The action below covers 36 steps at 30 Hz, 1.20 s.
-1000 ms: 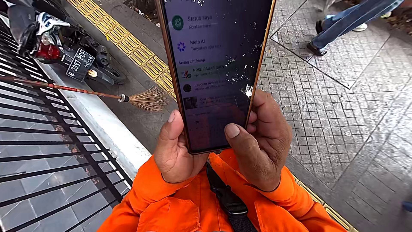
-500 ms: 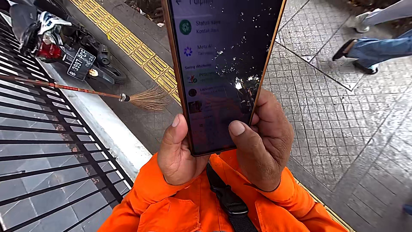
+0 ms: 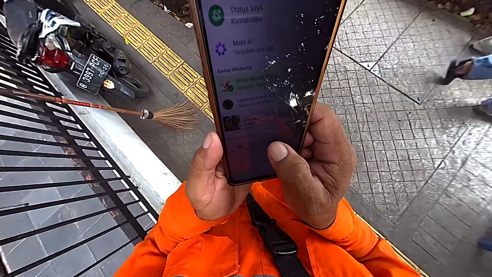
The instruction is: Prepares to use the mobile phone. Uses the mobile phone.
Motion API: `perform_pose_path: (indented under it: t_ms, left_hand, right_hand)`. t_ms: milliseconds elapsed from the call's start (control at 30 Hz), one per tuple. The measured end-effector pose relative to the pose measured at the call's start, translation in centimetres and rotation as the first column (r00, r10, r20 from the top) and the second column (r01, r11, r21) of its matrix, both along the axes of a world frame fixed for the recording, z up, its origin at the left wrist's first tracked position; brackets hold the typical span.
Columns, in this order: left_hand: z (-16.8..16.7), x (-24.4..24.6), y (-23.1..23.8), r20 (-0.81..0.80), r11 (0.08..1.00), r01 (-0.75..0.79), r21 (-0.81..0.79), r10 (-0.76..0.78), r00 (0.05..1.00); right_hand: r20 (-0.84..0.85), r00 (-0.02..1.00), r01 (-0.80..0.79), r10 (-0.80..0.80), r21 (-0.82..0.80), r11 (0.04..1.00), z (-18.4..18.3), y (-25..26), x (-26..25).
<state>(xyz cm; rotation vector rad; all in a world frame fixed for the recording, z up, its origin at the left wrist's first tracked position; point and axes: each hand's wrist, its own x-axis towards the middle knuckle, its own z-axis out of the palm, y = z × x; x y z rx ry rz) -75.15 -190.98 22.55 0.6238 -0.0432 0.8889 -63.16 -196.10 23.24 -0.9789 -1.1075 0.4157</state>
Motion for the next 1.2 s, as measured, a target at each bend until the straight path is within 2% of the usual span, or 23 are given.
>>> perform_pose_path:
  t_ms: [333, 700, 900, 1200]
  left_hand:
    - [-0.4, -0.3, 0.0, -0.013, 1.000, 0.014, -0.017, -0.015, 1.000]
    - [-0.2, -0.3, -0.5, -0.008, 1.000, -0.018, -0.016, 0.018, 1.000]
    - [-0.5, -0.6, -0.2, -0.020, 1.000, 0.018, -0.016, -0.019, 1.000]
    - [-0.4, -0.3, -0.6, 0.002, 1.000, -0.001, -0.006, 0.001, 1.000]
  right_hand:
    - [-0.038, 0.998, -0.052, 0.053, 0.022, 0.998, -0.7, -0.3, 0.2]
    - [-0.001, 1.000, 0.022, -0.022, -0.003, 1.000, -0.3, -0.3, -0.5]
    - [-0.051, 0.996, -0.071, 0.072, 0.018, 0.997, -0.8, -0.5, -0.1]
    - [-0.028, 1.000, -0.008, 0.009, 0.024, 1.000, -0.5, -0.4, -0.4]
